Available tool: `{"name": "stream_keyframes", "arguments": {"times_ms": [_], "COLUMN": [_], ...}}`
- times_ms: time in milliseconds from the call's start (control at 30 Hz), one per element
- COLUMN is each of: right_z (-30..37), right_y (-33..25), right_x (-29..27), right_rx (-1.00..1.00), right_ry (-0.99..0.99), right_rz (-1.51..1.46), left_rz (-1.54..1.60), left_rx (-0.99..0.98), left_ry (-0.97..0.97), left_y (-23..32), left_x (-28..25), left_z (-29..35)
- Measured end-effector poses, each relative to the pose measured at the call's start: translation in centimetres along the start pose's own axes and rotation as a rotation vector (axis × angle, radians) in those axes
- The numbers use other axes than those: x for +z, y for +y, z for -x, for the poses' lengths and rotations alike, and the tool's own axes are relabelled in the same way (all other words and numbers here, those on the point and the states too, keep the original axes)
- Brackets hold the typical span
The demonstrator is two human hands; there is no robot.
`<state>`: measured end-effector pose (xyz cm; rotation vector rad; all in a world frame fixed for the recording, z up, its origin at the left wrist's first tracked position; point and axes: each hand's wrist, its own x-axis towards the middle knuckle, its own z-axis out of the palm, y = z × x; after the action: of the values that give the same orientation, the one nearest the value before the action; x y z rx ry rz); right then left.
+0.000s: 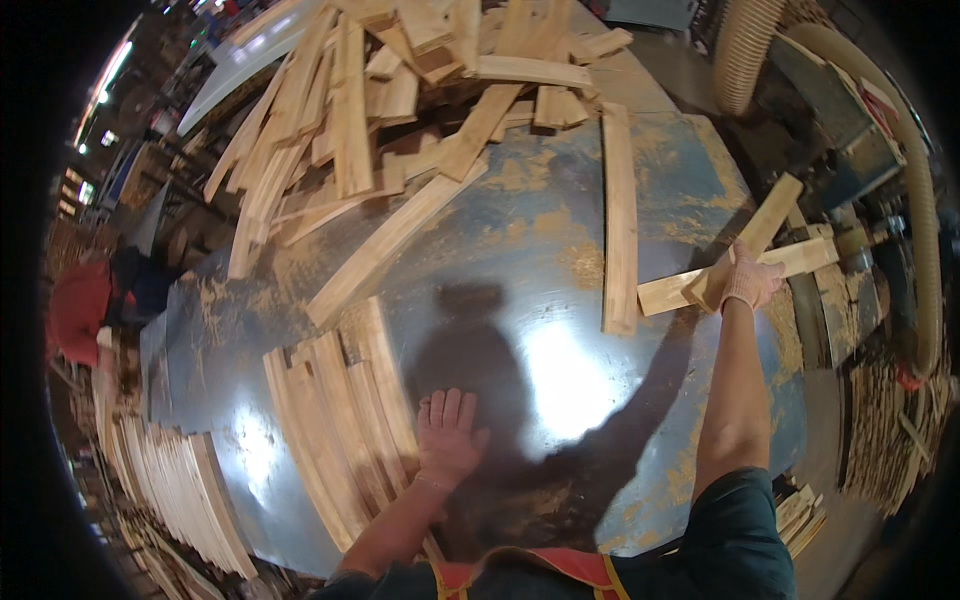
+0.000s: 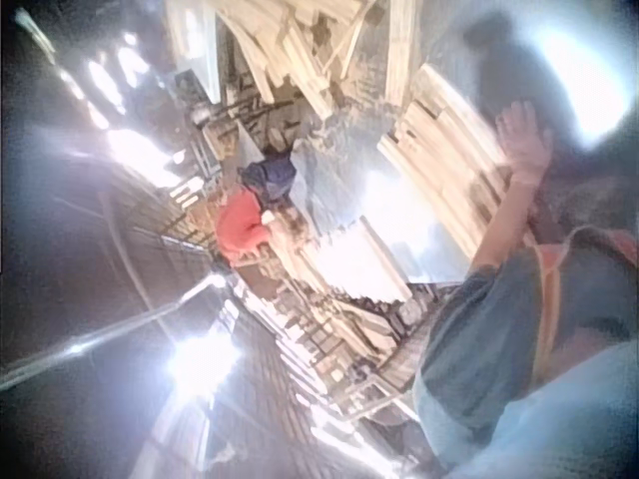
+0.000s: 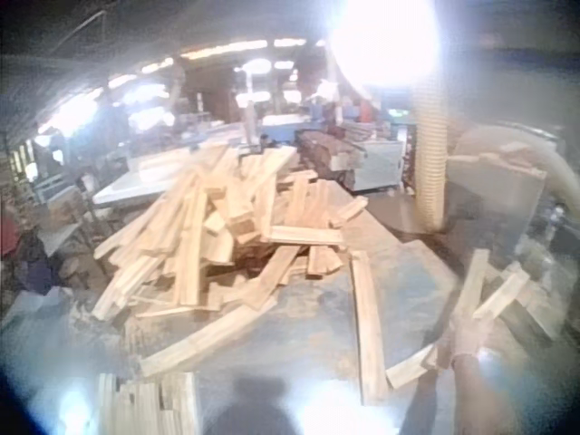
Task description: The person repeatedly picks up wooden planks from a large pile on a metal table and stacks them into a neat pile. The person handles the planks one by one or in small groups, moving them from a disorganized heap to an organized stack.
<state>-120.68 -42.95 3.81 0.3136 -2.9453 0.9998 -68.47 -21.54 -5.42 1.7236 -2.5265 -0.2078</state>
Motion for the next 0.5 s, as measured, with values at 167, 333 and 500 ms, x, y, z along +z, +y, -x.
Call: {"name": "stream_keyframes", "arguments": {"times_ms": [167, 333, 500], "right_z": [4.0, 11.1, 18.1], "right_y": [1.2, 0.5, 1.0], "right_x": [2.7, 3.8, 1.1], "right_rx": [0.053, 0.223, -0.217], "right_ry": [-0.121, -0.281, -0.557], "right_rz": [-0.274, -0.593, -0.904], "left_rz": [0.025, 0.093, 0.124], "left_rx": [-0.002, -0.012, -0.002], "left_ry": [0.077, 0.024, 0.093], "left_y": [-0.4, -0.5, -0.6], "left_x": [1.0, 0.2, 0.1], "left_z": [0.7, 0.4, 0.5]}}
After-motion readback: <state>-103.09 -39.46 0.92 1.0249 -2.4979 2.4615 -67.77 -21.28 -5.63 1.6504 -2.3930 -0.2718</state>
